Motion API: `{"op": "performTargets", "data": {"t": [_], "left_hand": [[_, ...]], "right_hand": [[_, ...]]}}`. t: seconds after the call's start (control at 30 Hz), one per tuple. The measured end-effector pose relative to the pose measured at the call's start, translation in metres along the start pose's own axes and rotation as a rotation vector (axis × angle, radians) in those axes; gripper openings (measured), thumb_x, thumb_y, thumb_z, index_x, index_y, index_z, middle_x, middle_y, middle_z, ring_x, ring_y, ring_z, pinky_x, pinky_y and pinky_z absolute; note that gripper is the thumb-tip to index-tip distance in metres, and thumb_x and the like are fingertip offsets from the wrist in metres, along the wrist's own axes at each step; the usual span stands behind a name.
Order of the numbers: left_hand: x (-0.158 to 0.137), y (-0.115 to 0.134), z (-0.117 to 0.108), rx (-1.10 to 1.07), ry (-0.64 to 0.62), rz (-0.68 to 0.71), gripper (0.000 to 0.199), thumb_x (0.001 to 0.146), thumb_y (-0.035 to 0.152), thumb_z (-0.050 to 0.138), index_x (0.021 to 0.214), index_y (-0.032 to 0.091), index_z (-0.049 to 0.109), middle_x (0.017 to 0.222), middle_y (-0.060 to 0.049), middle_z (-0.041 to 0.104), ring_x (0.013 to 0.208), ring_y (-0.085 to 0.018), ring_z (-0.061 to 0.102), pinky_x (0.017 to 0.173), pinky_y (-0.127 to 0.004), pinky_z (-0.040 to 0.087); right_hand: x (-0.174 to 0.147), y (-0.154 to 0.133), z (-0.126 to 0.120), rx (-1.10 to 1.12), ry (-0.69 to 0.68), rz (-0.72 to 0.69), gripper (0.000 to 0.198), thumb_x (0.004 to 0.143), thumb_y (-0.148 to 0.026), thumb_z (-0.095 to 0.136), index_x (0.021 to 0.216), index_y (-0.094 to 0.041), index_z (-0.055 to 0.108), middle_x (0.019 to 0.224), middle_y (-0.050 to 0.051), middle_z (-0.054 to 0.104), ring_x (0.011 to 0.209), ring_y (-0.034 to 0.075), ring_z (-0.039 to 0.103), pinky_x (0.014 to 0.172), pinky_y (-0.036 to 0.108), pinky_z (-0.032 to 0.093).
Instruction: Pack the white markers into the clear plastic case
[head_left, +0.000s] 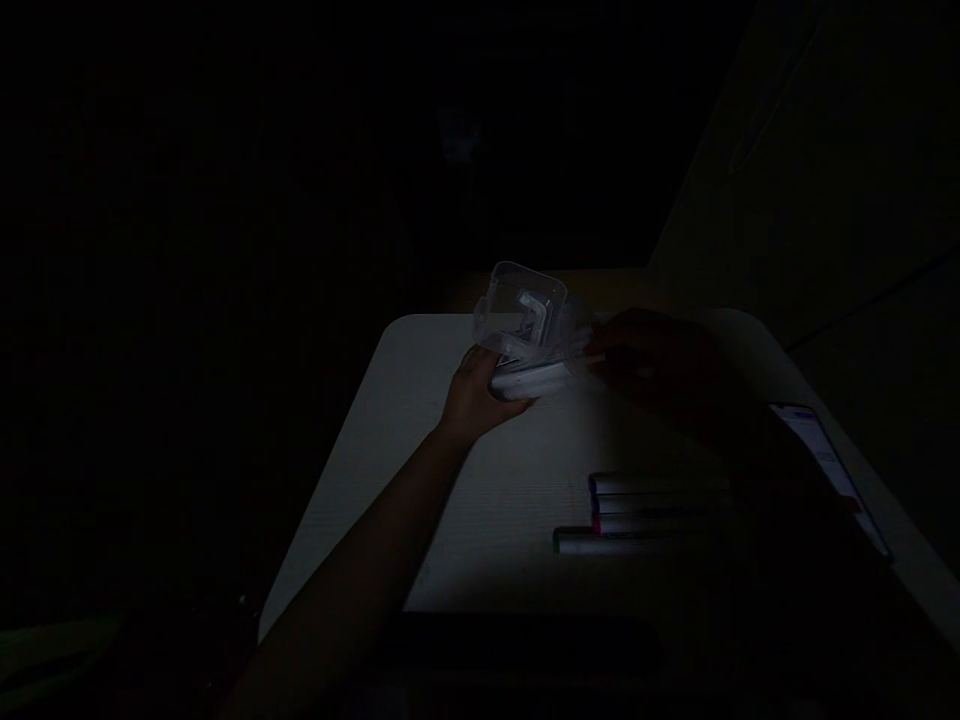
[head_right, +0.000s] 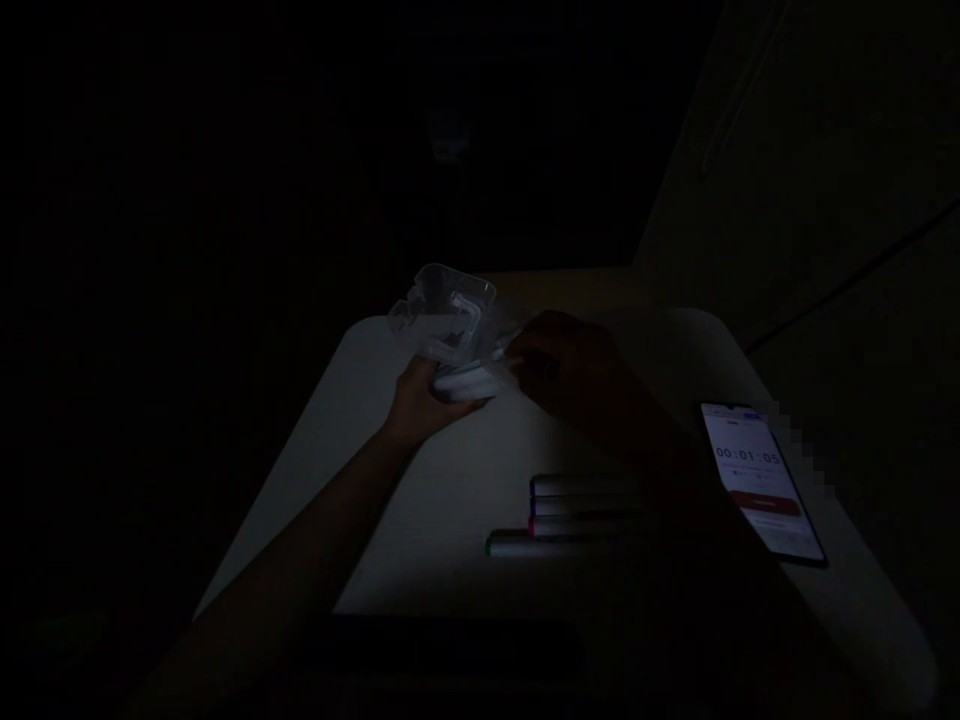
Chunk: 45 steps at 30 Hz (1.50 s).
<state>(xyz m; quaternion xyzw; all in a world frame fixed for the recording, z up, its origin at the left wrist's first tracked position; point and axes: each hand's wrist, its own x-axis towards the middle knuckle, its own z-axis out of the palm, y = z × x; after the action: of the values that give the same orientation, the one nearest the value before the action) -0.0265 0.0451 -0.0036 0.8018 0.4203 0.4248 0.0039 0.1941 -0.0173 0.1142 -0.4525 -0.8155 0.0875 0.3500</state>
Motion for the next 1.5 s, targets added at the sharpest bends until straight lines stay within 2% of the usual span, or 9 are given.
{"op": "performTargets", "data": {"t": [0.27,0.57,0.73,0.87,0.97,1.2,1.3,1.5], "left_hand": [[0.001,0.001,-0.001,-0.009,0.022,0.034,0.066,0.055,0.039,0.08,0.111,0.019,0.052,0.107,-0.008,0.063,0.101,-0.025,0.061,0.085,-0.036,0.052],[0.001,0.0,-0.004,-0.013,0.032,0.041,0.066,0.056,0.04,0.079,0.112,0.018,0.051,0.107,-0.008,0.063,0.102,-0.025,0.06,0.086,-0.038,0.051],[0.0,0.0,-0.005,-0.02,0.024,0.033,0.067,0.056,0.039,0.08,0.112,0.018,0.051,0.106,-0.008,0.063,0.101,-0.025,0.06,0.085,-0.039,0.052],[0.002,0.002,-0.006,-0.013,0.024,0.029,0.066,0.054,0.037,0.081,0.111,0.018,0.052,0.105,-0.008,0.063,0.099,-0.025,0.061,0.083,-0.038,0.052],[0.003,0.004,-0.007,-0.012,0.022,0.023,0.065,0.056,0.038,0.08,0.111,0.018,0.052,0.104,-0.008,0.063,0.099,-0.025,0.061,0.084,-0.038,0.052],[0.004,0.005,-0.01,0.002,0.007,0.012,0.065,0.056,0.035,0.08,0.113,0.02,0.052,0.107,-0.007,0.063,0.1,-0.025,0.061,0.084,-0.038,0.052],[0.003,0.004,-0.01,-0.004,0.005,0.028,0.07,0.056,0.034,0.08,0.117,0.02,0.05,0.113,-0.008,0.062,0.106,-0.026,0.059,0.088,-0.038,0.051],[0.001,0.002,-0.008,-0.03,0.03,-0.005,0.067,0.055,0.037,0.08,0.114,0.02,0.052,0.109,-0.008,0.063,0.103,-0.026,0.06,0.087,-0.039,0.052]], "right_hand": [[-0.003,0.005,0.001,0.045,0.045,0.009,0.018,0.078,-0.024,0.055,0.085,-0.015,0.069,0.089,0.005,0.065,0.075,0.01,0.061,0.065,0.02,0.048],[-0.003,0.0,-0.004,0.032,0.019,0.075,0.017,0.076,-0.023,0.058,0.085,-0.013,0.069,0.091,0.006,0.064,0.076,0.01,0.061,0.068,0.02,0.048],[-0.003,0.005,0.002,0.056,0.078,-0.012,0.014,0.074,-0.019,0.058,0.08,-0.014,0.069,0.088,0.005,0.065,0.072,0.009,0.061,0.064,0.019,0.049],[-0.003,0.009,0.008,0.041,0.092,-0.091,0.014,0.076,-0.019,0.057,0.079,-0.015,0.071,0.089,0.005,0.066,0.079,0.01,0.062,0.072,0.02,0.05],[-0.003,0.009,0.008,0.015,0.072,-0.094,0.016,0.08,-0.02,0.055,0.08,-0.017,0.072,0.09,0.004,0.066,0.081,0.01,0.062,0.075,0.02,0.05],[-0.003,0.009,0.01,-0.183,0.073,-0.195,0.023,0.087,-0.022,0.049,0.088,-0.018,0.072,0.094,0.007,0.062,0.089,0.014,0.056,0.078,0.027,0.047],[-0.004,0.012,0.011,-0.27,0.059,-0.214,0.023,0.087,-0.026,0.049,0.091,-0.019,0.071,0.101,0.009,0.058,0.096,0.018,0.05,0.083,0.032,0.045],[-0.006,0.021,0.013,-0.262,0.099,-0.278,0.025,0.088,-0.027,0.048,0.101,-0.022,0.069,0.118,0.009,0.05,0.111,0.021,0.044,0.094,0.038,0.042]]}}
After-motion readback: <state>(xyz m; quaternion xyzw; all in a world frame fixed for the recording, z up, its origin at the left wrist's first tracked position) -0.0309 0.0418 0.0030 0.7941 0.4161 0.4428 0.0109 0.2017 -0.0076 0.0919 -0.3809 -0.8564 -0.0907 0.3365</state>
